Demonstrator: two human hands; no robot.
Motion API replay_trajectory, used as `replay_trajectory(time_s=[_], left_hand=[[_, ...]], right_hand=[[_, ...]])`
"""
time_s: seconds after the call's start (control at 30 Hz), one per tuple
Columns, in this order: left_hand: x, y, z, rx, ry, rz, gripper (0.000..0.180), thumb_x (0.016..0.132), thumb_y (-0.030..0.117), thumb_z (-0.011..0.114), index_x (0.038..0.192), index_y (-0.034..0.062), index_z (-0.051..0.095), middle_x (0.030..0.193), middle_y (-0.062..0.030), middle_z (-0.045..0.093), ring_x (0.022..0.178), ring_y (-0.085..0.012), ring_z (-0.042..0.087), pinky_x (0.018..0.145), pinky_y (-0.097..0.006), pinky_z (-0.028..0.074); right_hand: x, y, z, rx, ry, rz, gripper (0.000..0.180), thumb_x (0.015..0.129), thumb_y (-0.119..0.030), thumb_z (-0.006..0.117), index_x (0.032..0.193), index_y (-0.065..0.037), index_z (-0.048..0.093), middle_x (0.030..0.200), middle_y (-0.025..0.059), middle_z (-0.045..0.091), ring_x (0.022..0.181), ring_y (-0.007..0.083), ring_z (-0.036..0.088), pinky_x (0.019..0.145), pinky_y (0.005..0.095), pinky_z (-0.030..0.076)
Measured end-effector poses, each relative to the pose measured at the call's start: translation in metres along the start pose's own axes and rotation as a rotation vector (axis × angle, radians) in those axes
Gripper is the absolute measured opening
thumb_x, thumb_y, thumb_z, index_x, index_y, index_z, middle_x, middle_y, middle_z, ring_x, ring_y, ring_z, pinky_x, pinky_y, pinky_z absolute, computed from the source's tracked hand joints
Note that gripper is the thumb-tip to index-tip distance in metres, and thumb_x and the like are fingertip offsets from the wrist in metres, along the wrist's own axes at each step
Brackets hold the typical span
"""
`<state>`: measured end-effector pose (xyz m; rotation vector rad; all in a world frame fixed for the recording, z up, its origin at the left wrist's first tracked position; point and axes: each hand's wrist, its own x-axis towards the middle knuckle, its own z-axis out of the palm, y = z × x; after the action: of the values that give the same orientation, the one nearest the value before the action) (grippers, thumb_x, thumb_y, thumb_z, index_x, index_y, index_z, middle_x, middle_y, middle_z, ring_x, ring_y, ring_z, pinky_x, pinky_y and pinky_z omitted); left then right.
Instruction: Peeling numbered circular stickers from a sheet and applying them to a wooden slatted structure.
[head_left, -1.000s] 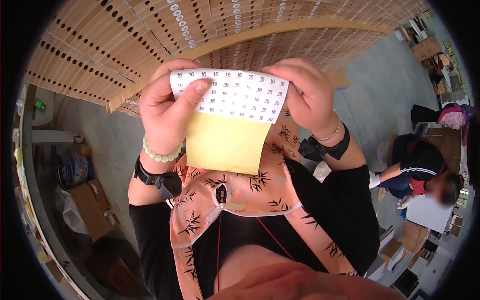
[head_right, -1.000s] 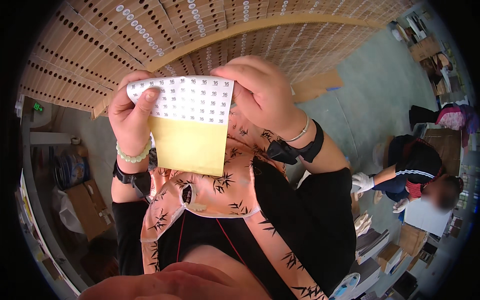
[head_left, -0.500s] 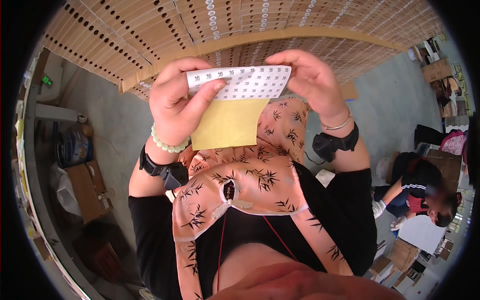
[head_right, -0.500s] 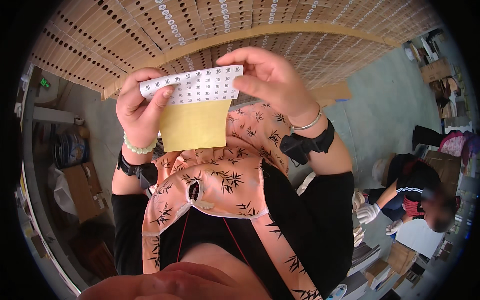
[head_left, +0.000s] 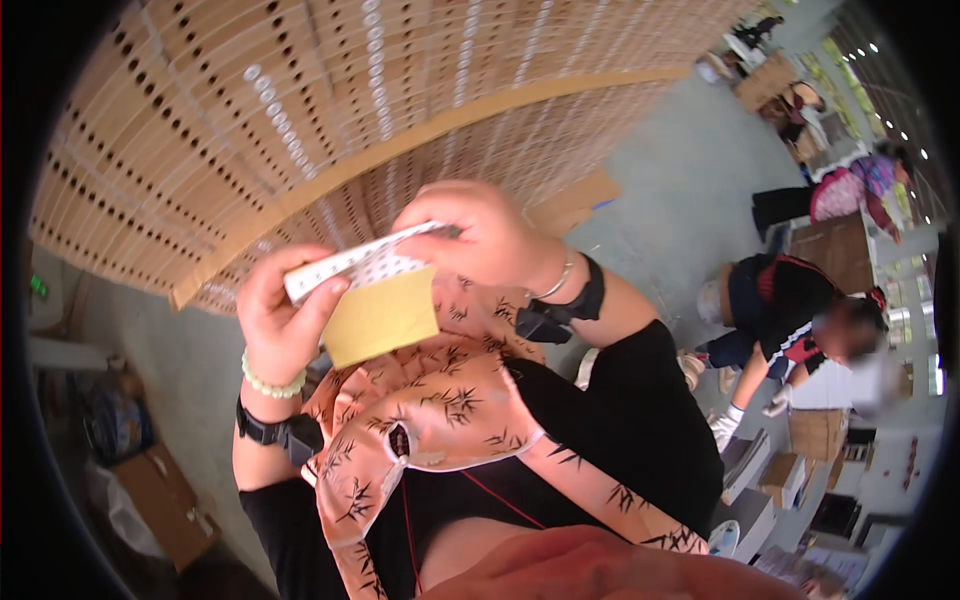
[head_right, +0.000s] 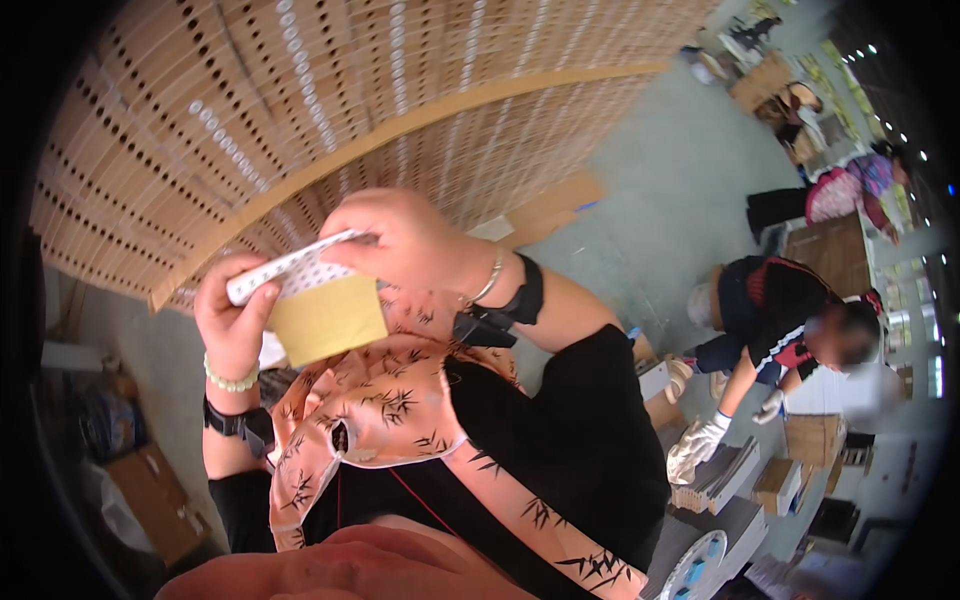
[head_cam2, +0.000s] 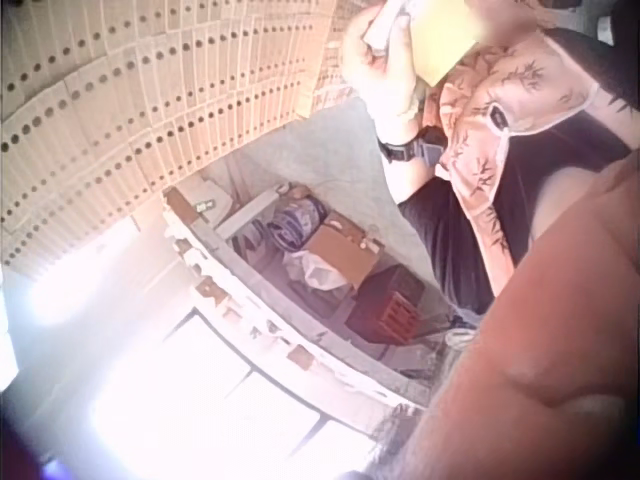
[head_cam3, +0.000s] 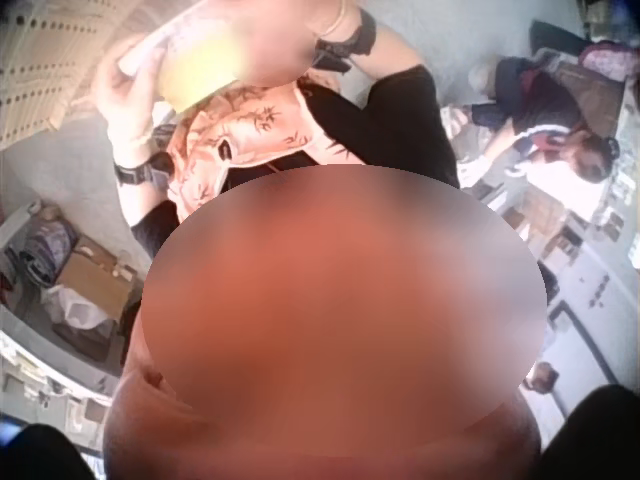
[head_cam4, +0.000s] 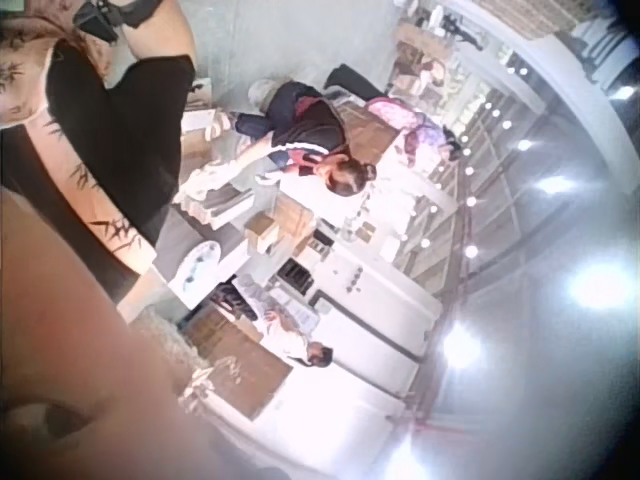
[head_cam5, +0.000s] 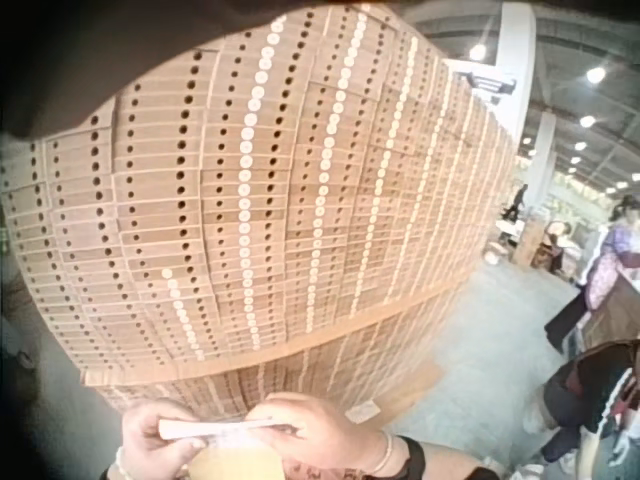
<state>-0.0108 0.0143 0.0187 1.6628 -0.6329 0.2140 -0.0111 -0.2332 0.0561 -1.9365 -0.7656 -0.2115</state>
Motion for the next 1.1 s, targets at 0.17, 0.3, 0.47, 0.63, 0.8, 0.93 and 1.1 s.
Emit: replay_trajectory(time_s=[0.17, 0.3, 0.47, 0.63, 0.8, 0.93, 1.1], left_hand=[[-0.003, 0.018, 0.001, -0.196, 0.042, -0.101, 0.021, 0.080, 0.001, 0.073, 0.099, -0.0008, 0.064, 0.089, -0.0047, 0.067, 0.077, -0.0091, 0.059, 0.069, -0.024, 0.048], [-0.006, 0.025, -0.005, -0.196, 0.078, -0.114, 0.014, 0.083, 0.006, 0.073, 0.092, -0.0015, 0.066, 0.084, -0.0044, 0.066, 0.073, -0.0088, 0.057, 0.066, -0.023, 0.047], [0.000, 0.027, -0.007, -0.011, 0.087, -0.127, 0.013, 0.083, 0.005, 0.072, 0.092, -0.0029, 0.067, 0.082, -0.0048, 0.066, 0.072, -0.0092, 0.057, 0.065, -0.023, 0.046], [0.007, 0.033, -0.005, -0.077, 0.113, -0.131, 0.012, 0.085, 0.003, 0.067, 0.096, -0.0024, 0.069, 0.083, -0.0071, 0.068, 0.075, -0.0119, 0.062, 0.069, -0.025, 0.049], [0.016, 0.052, -0.002, -0.047, 0.175, -0.011, 0.013, 0.085, 0.006, 0.069, 0.097, -0.0003, 0.071, 0.081, -0.0084, 0.070, 0.070, -0.0124, 0.064, 0.065, -0.024, 0.050], [0.020, 0.045, -0.005, 0.002, 0.191, 0.071, 0.011, 0.084, 0.006, 0.070, 0.095, 0.0024, 0.072, 0.073, -0.0072, 0.068, 0.061, -0.0113, 0.061, 0.056, -0.025, 0.047], [0.016, 0.037, -0.010, -0.014, 0.187, 0.147, 0.010, 0.083, 0.008, 0.071, 0.092, 0.0050, 0.072, 0.072, -0.0075, 0.068, 0.059, -0.0154, 0.062, 0.054, -0.027, 0.047]], right_hand=[[-0.002, -0.020, 0.003, -0.031, 0.020, -0.015, 0.010, 0.080, -0.009, 0.073, 0.088, -0.004, 0.068, 0.076, 0.0066, 0.063, 0.067, 0.0192, 0.061, 0.059, 0.0293, 0.046], [0.000, -0.031, 0.005, -0.035, 0.044, -0.016, 0.010, 0.079, -0.009, 0.073, 0.086, -0.004, 0.068, 0.074, 0.0063, 0.062, 0.066, 0.0190, 0.060, 0.057, 0.0302, 0.045], [0.010, -0.029, 0.004, -0.268, 0.082, -0.105, 0.013, 0.078, -0.011, 0.074, 0.086, -0.004, 0.066, 0.077, 0.0081, 0.062, 0.069, 0.0245, 0.061, 0.059, 0.0346, 0.046], [0.026, -0.041, -0.002, -0.419, 0.048, -0.109, 0.015, 0.078, -0.011, 0.072, 0.088, -0.003, 0.065, 0.080, 0.0101, 0.063, 0.071, 0.0277, 0.061, 0.062, 0.0366, 0.047], [0.036, -0.072, -0.010, -0.388, 0.014, -0.026, 0.018, 0.076, -0.005, 0.071, 0.094, -0.002, 0.065, 0.090, 0.0117, 0.065, 0.080, 0.0251, 0.063, 0.070, 0.0330, 0.050], [0.056, -0.080, 0.003, -0.465, 0.032, -0.229, 0.020, 0.071, -0.008, 0.073, 0.090, -0.005, 0.065, 0.086, 0.0095, 0.064, 0.073, 0.0272, 0.061, 0.062, 0.0344, 0.048], [0.066, -0.087, 0.017, -0.446, -0.049, -0.327, 0.019, 0.069, -0.002, 0.072, 0.086, -0.005, 0.064, 0.083, 0.0084, 0.063, 0.070, 0.0264, 0.059, 0.061, 0.0340, 0.047]])
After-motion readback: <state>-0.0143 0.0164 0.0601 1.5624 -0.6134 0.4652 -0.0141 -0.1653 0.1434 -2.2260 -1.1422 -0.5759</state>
